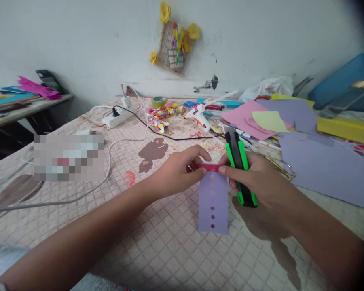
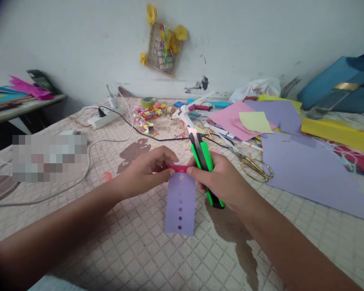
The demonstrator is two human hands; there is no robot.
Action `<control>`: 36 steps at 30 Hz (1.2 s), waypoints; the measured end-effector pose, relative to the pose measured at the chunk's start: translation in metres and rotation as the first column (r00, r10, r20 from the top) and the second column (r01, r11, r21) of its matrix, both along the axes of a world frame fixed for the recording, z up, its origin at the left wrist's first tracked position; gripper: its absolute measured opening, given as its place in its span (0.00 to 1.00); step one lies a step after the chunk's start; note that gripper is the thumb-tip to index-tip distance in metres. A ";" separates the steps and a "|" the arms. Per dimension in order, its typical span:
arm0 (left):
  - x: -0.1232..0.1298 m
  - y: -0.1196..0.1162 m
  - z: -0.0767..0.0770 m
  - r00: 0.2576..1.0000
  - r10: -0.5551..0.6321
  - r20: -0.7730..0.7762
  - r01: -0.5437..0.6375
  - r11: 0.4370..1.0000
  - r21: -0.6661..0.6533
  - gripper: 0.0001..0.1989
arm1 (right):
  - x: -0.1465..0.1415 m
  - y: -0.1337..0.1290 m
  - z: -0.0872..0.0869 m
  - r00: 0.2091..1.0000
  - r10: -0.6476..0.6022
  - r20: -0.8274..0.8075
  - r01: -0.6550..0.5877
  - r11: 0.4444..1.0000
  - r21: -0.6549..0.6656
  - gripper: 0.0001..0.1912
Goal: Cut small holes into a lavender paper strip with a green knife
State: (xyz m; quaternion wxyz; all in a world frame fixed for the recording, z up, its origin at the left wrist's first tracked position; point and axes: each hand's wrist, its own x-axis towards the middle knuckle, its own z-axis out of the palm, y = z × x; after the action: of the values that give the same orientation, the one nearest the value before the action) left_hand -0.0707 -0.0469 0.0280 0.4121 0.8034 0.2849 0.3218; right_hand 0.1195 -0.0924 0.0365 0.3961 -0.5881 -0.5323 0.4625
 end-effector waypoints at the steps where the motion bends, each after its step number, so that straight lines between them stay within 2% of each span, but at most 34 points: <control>1: 0.000 0.000 0.000 1.000 0.008 -0.020 -0.007 0.999 0.035 0.06 | -0.001 0.000 0.000 1.000 -0.001 -0.011 0.001 1.000 -0.001 0.06; 6: 0.000 -0.001 -0.001 0.999 0.030 -0.034 -0.027 0.996 0.084 0.05 | -0.003 -0.002 0.003 0.998 0.004 -0.062 -0.002 1.000 0.026 0.07; 11: 0.000 -0.001 -0.002 0.999 0.051 0.007 -0.052 0.990 0.130 0.05 | -0.002 0.000 0.002 0.999 0.027 -0.040 -0.026 1.000 0.017 0.07; 15: 0.000 -0.002 -0.001 0.996 0.067 0.061 -0.074 0.989 0.128 0.06 | -0.003 -0.001 0.002 0.995 0.010 -0.095 -0.008 1.000 0.018 0.11; 19: 0.000 -0.004 0.002 0.991 0.116 0.074 -0.122 0.988 0.092 0.06 | -0.006 -0.004 0.002 0.989 -0.062 -0.131 0.071 0.995 0.065 0.13; 22: 0.000 -0.003 0.001 0.988 0.132 0.084 -0.136 0.990 0.041 0.06 | -0.004 -0.003 0.000 0.992 -0.048 -0.119 0.060 0.993 0.097 0.12; 28: 0.001 -0.001 -0.002 0.986 0.116 0.124 -0.108 0.992 -0.066 0.07 | 0.001 0.000 -0.002 0.994 -0.053 -0.091 0.060 0.996 0.068 0.11; 33: 0.001 -0.002 -0.002 0.994 0.078 0.082 -0.072 0.994 -0.078 0.06 | -0.001 -0.002 0.004 0.997 -0.080 -0.021 0.081 0.995 0.063 0.08; 36: 0.000 -0.002 -0.002 0.994 0.067 0.081 -0.062 0.996 -0.059 0.06 | 0.003 0.000 0.004 0.993 -0.118 -0.016 0.119 0.987 0.109 0.08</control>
State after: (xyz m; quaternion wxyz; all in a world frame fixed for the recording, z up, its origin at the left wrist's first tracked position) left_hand -0.0702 -0.0489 0.0264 0.4356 0.7676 0.3025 0.3600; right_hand 0.1225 -0.0922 0.0401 0.4571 -0.5940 -0.5190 0.4110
